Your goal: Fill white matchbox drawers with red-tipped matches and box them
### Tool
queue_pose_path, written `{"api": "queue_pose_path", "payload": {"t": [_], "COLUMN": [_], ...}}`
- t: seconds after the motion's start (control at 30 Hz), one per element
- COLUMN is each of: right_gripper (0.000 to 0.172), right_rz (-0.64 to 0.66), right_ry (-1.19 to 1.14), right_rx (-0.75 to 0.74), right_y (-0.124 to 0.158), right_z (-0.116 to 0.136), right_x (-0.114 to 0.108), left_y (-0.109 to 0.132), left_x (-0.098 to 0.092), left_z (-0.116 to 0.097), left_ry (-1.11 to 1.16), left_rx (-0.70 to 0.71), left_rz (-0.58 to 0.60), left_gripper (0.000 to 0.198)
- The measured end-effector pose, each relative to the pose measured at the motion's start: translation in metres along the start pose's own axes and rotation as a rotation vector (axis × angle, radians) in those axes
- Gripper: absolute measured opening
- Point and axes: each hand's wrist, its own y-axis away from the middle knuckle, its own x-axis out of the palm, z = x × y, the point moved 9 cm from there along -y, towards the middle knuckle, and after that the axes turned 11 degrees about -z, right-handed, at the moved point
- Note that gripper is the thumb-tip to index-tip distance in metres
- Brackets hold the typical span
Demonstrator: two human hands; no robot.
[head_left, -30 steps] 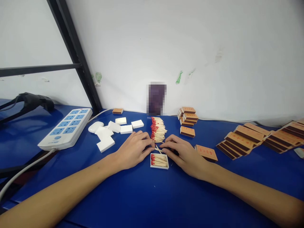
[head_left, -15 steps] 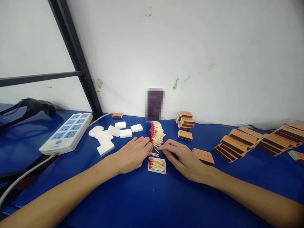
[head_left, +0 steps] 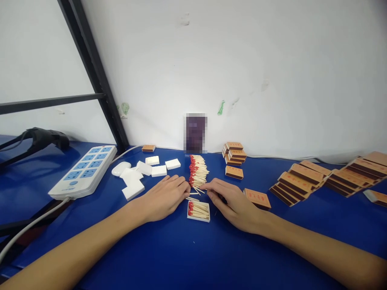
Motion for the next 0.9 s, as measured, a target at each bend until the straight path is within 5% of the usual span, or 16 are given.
{"api": "queue_pose_path", "payload": {"t": [0.27, 0.7, 0.9], "right_gripper": [0.028, 0.033, 0.026], "right_rz": [0.008, -0.038, -0.187], "right_ry": [0.009, 0.087, 0.302], "right_rx": [-0.032, -0.082, -0.417], "right_y": [0.001, 0.003, 0.013], "right_z": [0.002, 0.004, 0.038], "right_x": [0.001, 0.000, -0.020], "left_y": [0.006, 0.007, 0.007], "left_x": [-0.004, 0.005, -0.008], "left_z": [0.000, -0.001, -0.002], "left_ry": [0.180, 0.110, 0.193], "left_rx": [-0.024, -0.083, -0.111], "left_rz": [0.068, 0.087, -0.034], "left_gripper": [0.020, 0.014, 0.014]}}
